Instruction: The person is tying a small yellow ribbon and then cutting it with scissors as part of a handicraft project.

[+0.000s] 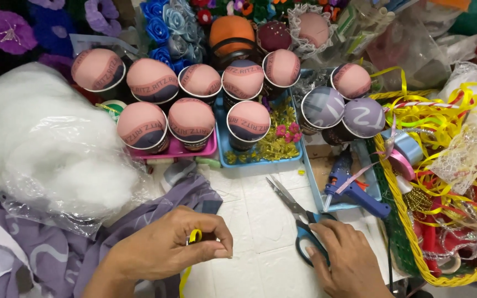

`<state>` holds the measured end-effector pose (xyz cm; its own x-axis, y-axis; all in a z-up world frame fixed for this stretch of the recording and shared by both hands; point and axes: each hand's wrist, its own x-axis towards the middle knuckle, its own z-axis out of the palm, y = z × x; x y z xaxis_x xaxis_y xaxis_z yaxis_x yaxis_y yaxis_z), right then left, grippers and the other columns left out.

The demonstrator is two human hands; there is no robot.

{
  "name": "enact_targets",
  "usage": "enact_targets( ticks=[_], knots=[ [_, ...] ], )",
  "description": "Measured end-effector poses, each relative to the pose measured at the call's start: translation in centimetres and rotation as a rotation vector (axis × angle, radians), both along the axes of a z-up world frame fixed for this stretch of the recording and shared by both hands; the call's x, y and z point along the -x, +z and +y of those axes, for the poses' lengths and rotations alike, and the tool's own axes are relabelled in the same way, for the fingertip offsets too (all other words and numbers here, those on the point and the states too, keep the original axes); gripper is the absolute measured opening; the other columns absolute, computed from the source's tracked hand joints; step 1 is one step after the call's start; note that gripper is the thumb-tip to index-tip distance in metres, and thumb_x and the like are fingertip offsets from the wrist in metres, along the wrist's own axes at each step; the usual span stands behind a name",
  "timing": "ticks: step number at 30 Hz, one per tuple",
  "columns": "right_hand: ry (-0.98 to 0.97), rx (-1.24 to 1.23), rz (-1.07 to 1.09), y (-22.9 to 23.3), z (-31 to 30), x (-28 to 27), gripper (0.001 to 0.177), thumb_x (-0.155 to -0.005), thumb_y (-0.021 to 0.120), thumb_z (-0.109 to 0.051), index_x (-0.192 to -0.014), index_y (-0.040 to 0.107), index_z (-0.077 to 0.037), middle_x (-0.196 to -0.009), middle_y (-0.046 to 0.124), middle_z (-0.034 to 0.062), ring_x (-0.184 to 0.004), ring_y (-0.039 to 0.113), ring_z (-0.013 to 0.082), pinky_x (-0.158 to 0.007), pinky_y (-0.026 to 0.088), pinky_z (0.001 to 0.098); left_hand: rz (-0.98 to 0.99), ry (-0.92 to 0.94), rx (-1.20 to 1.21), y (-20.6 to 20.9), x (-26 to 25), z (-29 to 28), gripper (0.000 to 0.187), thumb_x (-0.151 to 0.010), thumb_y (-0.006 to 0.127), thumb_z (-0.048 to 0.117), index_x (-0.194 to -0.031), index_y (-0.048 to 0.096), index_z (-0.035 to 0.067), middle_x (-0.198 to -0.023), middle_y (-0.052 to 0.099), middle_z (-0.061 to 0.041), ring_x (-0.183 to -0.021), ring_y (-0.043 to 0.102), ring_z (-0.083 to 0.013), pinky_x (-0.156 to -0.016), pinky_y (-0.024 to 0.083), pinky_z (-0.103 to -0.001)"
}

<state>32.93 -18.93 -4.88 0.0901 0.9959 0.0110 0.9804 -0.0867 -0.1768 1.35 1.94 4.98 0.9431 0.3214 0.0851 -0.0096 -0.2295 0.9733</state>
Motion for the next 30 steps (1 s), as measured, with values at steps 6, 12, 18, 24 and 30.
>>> enact_targets(
  ticks=[6, 12, 18, 24, 30],
  knots=[
    [-0.068, 0.114, -0.132, -0.6, -0.3, -1.1, 0.072, -0.078, 0.061, -0.024, -0.148, 0.045, -0.020, -0.131, 0.056, 0.0144, -0.103, 0.065, 0.0361, -0.089, 0.054, 0.0523, 0.213, 0.030, -0.182, -0.6, -0.9, -0.6, 0.016, -0.099, 0.064, 0.030, -0.097, 0.073, 0.018, -0.070, 0.073, 0.005, -0.054, 0.059, -0.0136, -0.060, 0.047, -0.028],
    [-0.058, 0.014, -0.099, 2.1, 0.6, 0.9, 0.057, -0.086, 0.059, -0.042, -0.139, 0.056, -0.020, -0.128, 0.062, 0.0084, -0.114, 0.061, 0.0304, -0.089, 0.051, 0.0523, 0.323, 0.146, -0.192, -0.7, -1.0, -0.7, 0.015, -0.100, 0.065, 0.032, -0.094, 0.073, 0.020, -0.052, 0.048, 0.001, -0.049, 0.040, -0.0172, -0.056, 0.039, -0.032],
    [0.192, -0.014, -0.036, 1.3, 4.0, 5.2, 0.047, -0.095, 0.055, -0.041, -0.135, 0.060, -0.018, -0.126, 0.063, 0.0091, -0.113, 0.058, 0.0326, -0.088, 0.044, 0.0524, 0.671, -0.080, -0.407, -1.2, -1.9, -3.2, 0.043, -0.086, 0.080, 0.039, -0.122, 0.059, 0.027, -0.109, 0.076, -0.002, -0.102, 0.067, -0.0361, -0.087, 0.045, -0.052],
    [0.263, -0.086, -0.009, 2.1, 5.9, 6.9, 0.043, -0.092, 0.056, -0.035, -0.131, 0.061, -0.017, -0.124, 0.064, 0.0061, -0.113, 0.058, 0.0323, -0.087, 0.042, 0.0482, 0.516, 0.002, -0.198, 0.4, 0.5, -4.0, 0.061, -0.084, 0.082, 0.016, -0.134, 0.048, 0.025, -0.123, 0.061, 0.001, -0.114, 0.062, -0.0186, -0.101, 0.044, -0.035],
    [0.209, -0.227, 0.060, 5.6, 8.6, 6.6, 0.035, -0.098, 0.053, -0.033, -0.126, 0.064, -0.017, -0.116, 0.066, 0.0043, -0.106, 0.060, 0.0276, -0.082, 0.042, 0.0446, 0.150, 0.359, 0.054, -0.8, 0.4, -3.1, 0.024, -0.094, 0.062, 0.011, -0.118, 0.063, 0.013, -0.096, 0.075, 0.002, -0.084, 0.069, -0.0092, -0.079, 0.055, -0.025]
  ],
)
